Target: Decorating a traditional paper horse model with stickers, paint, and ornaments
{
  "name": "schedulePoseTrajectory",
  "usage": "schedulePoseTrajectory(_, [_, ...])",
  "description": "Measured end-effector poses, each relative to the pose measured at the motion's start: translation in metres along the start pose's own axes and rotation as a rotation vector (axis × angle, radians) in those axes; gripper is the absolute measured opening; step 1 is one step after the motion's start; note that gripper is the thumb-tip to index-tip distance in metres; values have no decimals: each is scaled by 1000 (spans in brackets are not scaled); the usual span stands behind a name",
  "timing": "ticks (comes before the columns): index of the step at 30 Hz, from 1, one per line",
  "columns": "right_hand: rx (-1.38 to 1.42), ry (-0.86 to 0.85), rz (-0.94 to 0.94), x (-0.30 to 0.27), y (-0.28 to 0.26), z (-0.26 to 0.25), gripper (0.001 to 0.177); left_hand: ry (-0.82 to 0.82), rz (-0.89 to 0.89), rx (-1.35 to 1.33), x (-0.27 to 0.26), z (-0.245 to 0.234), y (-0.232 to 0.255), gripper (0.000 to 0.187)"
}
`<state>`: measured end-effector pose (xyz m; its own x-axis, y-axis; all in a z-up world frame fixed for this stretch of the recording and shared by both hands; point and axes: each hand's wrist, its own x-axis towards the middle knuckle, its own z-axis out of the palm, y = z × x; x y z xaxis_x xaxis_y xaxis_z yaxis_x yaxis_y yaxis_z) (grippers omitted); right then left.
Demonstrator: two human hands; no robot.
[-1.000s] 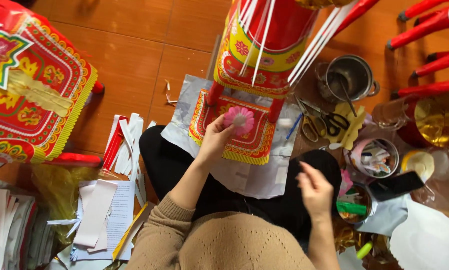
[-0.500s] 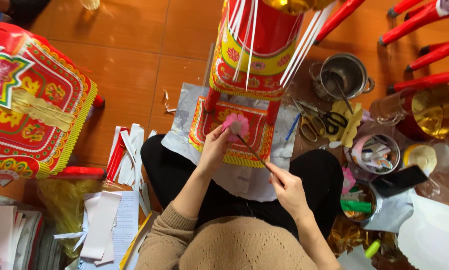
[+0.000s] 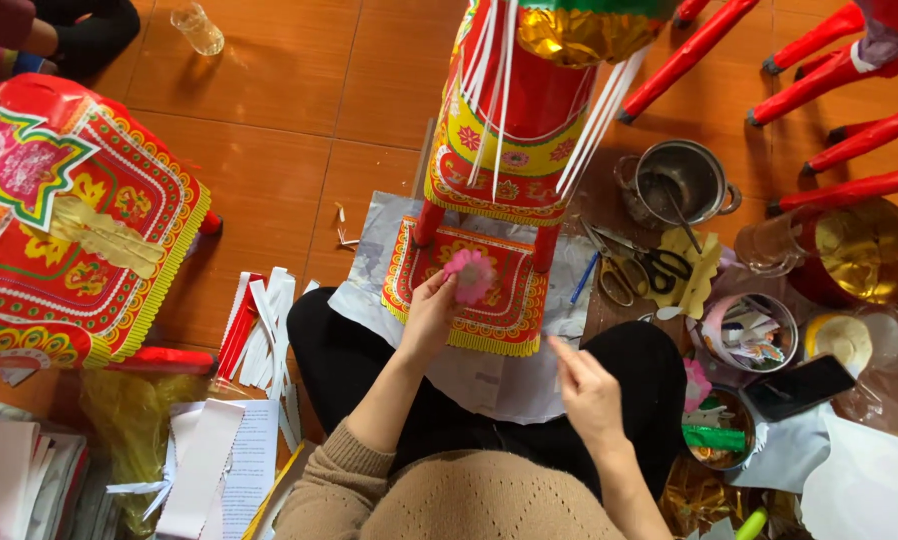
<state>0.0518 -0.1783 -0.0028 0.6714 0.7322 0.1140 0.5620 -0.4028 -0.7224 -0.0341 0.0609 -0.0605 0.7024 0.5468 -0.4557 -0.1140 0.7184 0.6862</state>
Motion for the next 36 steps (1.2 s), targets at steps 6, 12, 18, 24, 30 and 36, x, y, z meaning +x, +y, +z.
schedulePoseTrajectory(6, [111,315,290,42,71,-15,33,86,23,31,26,-40,-41,31])
schedulePoseTrajectory(12, [-24,289,543,144,179,-36,41,187,-28,22,-5,-18,-12,41])
schedulePoseTrajectory(18, [26,325,600,208,270,3,46,100,-17,77,2,-66,-19,29])
schedulePoseTrajectory(24, [171,616,491,117,222,9,47,21,-63,174,-1,-47,-6,30])
schedulePoseTrajectory(30, [-100,756,606,-34,293,-28,13,63,-111,193,3,-35,-14,8])
schedulePoseTrajectory(36, [79,861,945,-96,325,-77,20,37,-141,212,7,-26,-28,13])
